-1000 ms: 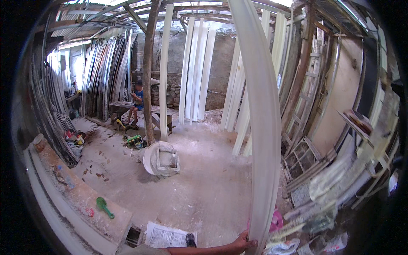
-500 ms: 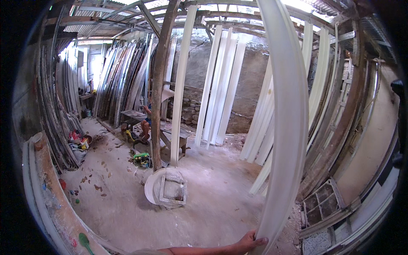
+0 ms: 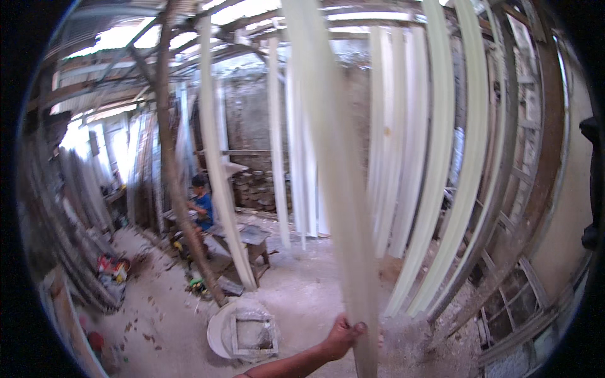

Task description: The person uses a small hand tool to scrape and smooth the edges of long white wooden mouldings on a workbench. They repeatedly reposition the mouldings and work along their length, then lift one moulding and place it upright among other finished pieces.

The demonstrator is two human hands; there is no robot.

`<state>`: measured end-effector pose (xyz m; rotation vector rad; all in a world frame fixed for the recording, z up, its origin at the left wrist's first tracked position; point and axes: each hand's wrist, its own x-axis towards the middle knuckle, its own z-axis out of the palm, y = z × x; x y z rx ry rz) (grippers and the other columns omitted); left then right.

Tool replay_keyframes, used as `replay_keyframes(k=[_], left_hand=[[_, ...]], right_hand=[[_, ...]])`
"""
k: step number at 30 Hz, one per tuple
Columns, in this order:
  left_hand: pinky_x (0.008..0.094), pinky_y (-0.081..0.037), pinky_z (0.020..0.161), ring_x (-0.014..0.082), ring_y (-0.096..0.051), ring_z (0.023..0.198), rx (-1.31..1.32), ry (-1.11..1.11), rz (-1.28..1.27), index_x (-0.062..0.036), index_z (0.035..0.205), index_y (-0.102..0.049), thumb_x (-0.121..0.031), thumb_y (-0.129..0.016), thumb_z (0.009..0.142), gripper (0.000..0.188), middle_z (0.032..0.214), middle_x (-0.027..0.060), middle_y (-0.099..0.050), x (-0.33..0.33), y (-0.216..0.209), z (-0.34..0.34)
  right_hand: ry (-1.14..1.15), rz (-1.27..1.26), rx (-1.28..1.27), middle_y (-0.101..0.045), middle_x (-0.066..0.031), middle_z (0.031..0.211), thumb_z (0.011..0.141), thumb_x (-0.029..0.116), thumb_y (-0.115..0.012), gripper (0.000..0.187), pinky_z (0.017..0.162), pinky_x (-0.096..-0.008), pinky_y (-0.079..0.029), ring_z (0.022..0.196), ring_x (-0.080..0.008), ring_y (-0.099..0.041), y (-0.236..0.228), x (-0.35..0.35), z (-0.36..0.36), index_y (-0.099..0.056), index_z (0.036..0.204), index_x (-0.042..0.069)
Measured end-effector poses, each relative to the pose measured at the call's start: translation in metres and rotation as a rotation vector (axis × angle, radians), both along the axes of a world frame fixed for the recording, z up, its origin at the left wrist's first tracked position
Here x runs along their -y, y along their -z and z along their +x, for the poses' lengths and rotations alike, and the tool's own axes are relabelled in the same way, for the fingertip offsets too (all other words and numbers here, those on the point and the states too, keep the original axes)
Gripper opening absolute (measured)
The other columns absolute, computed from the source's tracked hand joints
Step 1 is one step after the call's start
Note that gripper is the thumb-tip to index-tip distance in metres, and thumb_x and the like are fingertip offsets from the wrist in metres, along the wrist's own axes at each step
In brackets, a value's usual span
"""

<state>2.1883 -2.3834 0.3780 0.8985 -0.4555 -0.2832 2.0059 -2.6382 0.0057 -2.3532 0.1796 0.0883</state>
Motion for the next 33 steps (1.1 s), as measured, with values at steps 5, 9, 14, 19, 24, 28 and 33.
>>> replay_keyframes(k=[5, 9, 14, 19, 24, 28, 33], left_hand=[[0.0491, -0.063, 0.067, 0.0287, -0.07, 0.074, 0.046, -0.163, -0.045, -0.0049, 0.097, -0.054, -0.039, -0.077, 0.087, 0.042, 0.084, 0.0138, -0.063, -0.016, -0.016, 0.098], [0.0494, -0.061, 0.063, 0.0295, -0.069, 0.071, 0.17, -0.125, -0.192, -0.0067, 0.098, -0.05, -0.035, -0.076, 0.089, 0.04, 0.084, 0.0156, -0.064, -0.036, -0.019, 0.171], [0.0471, -0.062, 0.079, 0.0282, -0.069, 0.085, -0.115, -0.119, -0.099, 0.0011, 0.106, -0.063, -0.008, -0.073, 0.085, 0.025, 0.093, 0.0116, -0.068, -0.082, 0.02, 0.269], [0.0314, -0.054, 0.081, 0.0125, -0.066, 0.09, 0.016, 0.05, -0.016, -0.0011, 0.105, -0.068, -0.033, -0.071, 0.095, 0.034, 0.098, 0.0028, -0.072, -0.117, 0.039, 0.367], [0.0298, -0.055, 0.066, 0.011, -0.065, 0.079, 0.012, -0.296, 0.097, -0.0038, 0.114, -0.064, -0.051, -0.083, 0.08, 0.061, 0.091, 0.0017, -0.068, -0.142, 0.042, 0.465], [0.0302, -0.055, 0.063, 0.0113, -0.065, 0.076, -0.07, -0.291, -0.066, -0.005, 0.105, -0.064, -0.048, -0.084, 0.08, 0.053, 0.084, 0.0013, -0.066, -0.179, 0.061, 0.53], [0.038, -0.059, 0.069, 0.0169, -0.064, 0.077, -0.278, -0.633, -0.086, -0.0063, 0.106, -0.056, -0.045, -0.08, 0.084, 0.051, 0.09, 0.0043, -0.063, -0.221, 0.112, 0.614]], right_hand=[[-0.093, -0.009, -0.032, -0.069, -0.0204, 0.077, 0.085, 0.029, -0.068, 0.023, 0.062, -0.0501, -0.051, 0.067, -0.0405, -0.067, -0.024, -0.008, 0.126, -0.075, 0.088, 0.007], [-0.127, -0.122, 0.112, -0.067, -0.0203, 0.074, 0.082, 0.024, -0.066, 0.019, 0.06, -0.0507, -0.05, 0.067, -0.042, -0.065, -0.045, -0.035, 0.201, -0.072, 0.082, 0.006], [-0.106, -0.184, 0.116, -0.065, -0.0216, 0.069, 0.081, 0.025, -0.067, 0.018, 0.06, -0.0505, -0.049, 0.066, -0.0406, -0.066, -0.025, -0.062, 0.302, -0.073, 0.081, 0.008], [-0.153, -0.223, 0.034, -0.068, -0.0246, 0.079, 0.085, 0.027, -0.069, 0.026, 0.065, -0.0489, -0.051, 0.074, -0.0381, -0.068, -0.012, -0.096, 0.369, -0.073, 0.102, 0.007], [-0.17, -0.354, -0.219, -0.07, -0.0251, 0.087, 0.083, 0.029, -0.067, 0.036, 0.071, -0.05, -0.052, 0.083, -0.0401, -0.07, 0.001, -0.109, 0.477, -0.073, 0.11, 0.006], [-0.294, -0.127, -0.125, -0.071, -0.0232, 0.095, 0.085, 0.026, -0.066, 0.037, 0.079, -0.0504, -0.053, 0.09, -0.041, -0.069, 0.002, -0.132, 0.557, -0.07, 0.118, 0.01], [-0.307, -0.081, -0.014, -0.071, -0.0207, 0.098, 0.086, 0.024, -0.066, 0.038, 0.083, -0.0492, -0.054, 0.094, -0.039, -0.069, 0.001, -0.179, 0.662, -0.069, 0.123, 0.016]])
